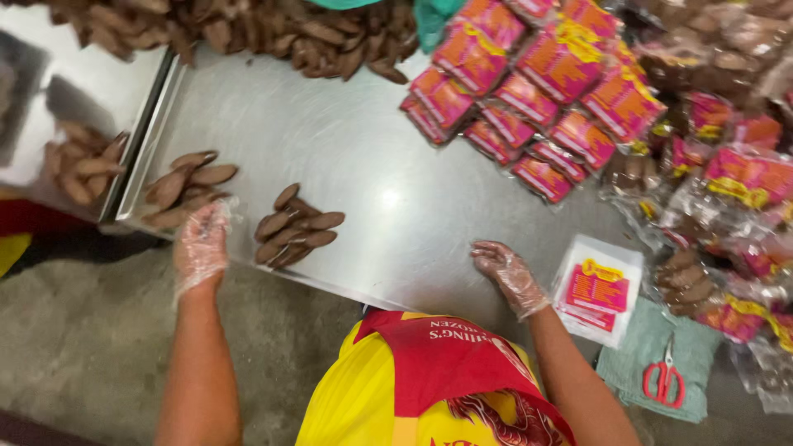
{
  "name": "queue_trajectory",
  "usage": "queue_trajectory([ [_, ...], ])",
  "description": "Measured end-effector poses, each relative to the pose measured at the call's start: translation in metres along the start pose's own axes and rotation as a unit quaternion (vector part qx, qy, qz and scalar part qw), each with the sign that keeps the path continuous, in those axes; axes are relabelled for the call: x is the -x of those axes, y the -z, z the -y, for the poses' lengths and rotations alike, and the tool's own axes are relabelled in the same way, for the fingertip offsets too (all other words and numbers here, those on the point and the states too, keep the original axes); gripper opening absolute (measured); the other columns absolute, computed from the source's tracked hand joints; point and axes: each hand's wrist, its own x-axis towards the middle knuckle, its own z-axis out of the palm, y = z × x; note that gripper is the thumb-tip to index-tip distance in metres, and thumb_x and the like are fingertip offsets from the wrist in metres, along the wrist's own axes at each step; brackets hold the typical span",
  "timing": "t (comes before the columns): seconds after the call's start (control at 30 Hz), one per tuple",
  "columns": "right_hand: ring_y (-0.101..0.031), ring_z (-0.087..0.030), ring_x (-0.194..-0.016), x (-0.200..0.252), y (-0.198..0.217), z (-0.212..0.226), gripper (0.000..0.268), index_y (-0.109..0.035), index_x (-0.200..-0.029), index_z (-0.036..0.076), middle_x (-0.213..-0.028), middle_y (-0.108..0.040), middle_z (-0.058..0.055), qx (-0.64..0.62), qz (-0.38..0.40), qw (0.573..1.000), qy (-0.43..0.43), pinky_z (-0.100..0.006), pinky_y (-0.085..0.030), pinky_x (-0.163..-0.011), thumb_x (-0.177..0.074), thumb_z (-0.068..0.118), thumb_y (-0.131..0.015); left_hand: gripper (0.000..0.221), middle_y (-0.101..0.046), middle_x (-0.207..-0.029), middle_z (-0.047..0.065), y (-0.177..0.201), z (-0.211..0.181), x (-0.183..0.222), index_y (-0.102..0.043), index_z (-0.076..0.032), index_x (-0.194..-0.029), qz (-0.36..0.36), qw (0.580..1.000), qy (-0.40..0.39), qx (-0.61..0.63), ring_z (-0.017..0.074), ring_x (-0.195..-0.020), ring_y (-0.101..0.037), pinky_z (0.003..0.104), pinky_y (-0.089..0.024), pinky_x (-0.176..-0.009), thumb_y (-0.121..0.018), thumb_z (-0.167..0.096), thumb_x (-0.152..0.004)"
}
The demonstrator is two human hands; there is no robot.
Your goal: The person places brown, elongated food items into small plastic bags on a metal table. They arrange the items inside the bags and then move the filled packages to a stack on the right side of the table. The process is repeated continuously with new bags and items.
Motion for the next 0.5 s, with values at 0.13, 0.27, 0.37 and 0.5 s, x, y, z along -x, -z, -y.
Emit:
queue_trajectory([
  [0.13,-0.062,-0.018,-0.118,0.006,0.0,0.019,0.046,-0.058,-0.136,-0.001,-0.123,-0.069,-0.012,0.015,0.025,1.0,-0.012,-0.032,-0.048,-0.107,-0.093,0.014,-0.068,0.052,-0.059,-0.139,0.022,-0.026,0.023,0.042,-0.054,-0.006,-0.144,-0.035,0.998,-0.046,0.01,0.0371,-0.125,-0.057,0.048,-0.042,-0.105,-0.055,-0.041,-0.106],
  [0.27,-0.062,-0.019,-0.119,0.008,-0.005,0.026,0.047,-0.058,-0.136,-0.001,-0.124,-0.068,-0.013,0.007,0.022,1.0,-0.019,-0.032,-0.048,-0.107,-0.092,0.013,-0.067,0.05,-0.059,-0.143,0.021,-0.084,-0.026,0.059,-0.056,-0.009,-0.146,-0.106,0.984,-0.145,-0.005,0.0384,-0.134,-0.055,0.049,-0.044,-0.114,-0.058,-0.043,-0.109],
  [0.37,-0.062,-0.019,-0.118,0.007,-0.006,0.028,0.046,-0.058,-0.137,-0.001,-0.124,-0.068,-0.013,0.013,0.008,0.999,-0.034,-0.032,-0.048,-0.107,-0.094,0.013,-0.065,0.05,-0.065,-0.133,0.02,-0.074,-0.065,0.057,-0.063,-0.017,-0.14,-0.094,0.974,-0.144,-0.146,0.0411,-0.12,-0.058,0.054,-0.045,-0.103,-0.063,-0.045,-0.099],
  [0.5,-0.063,-0.019,-0.118,0.011,-0.009,0.019,0.045,-0.058,-0.136,-0.001,-0.124,-0.068,-0.014,-0.017,-0.014,1.0,-0.004,-0.032,-0.049,-0.107,-0.094,0.013,-0.066,0.043,-0.073,-0.115,0.015,-0.076,-0.105,0.06,-0.07,-0.027,-0.132,-0.051,0.977,-0.123,-0.165,0.0387,-0.106,-0.066,0.053,-0.051,-0.093,-0.063,-0.05,-0.097],
])
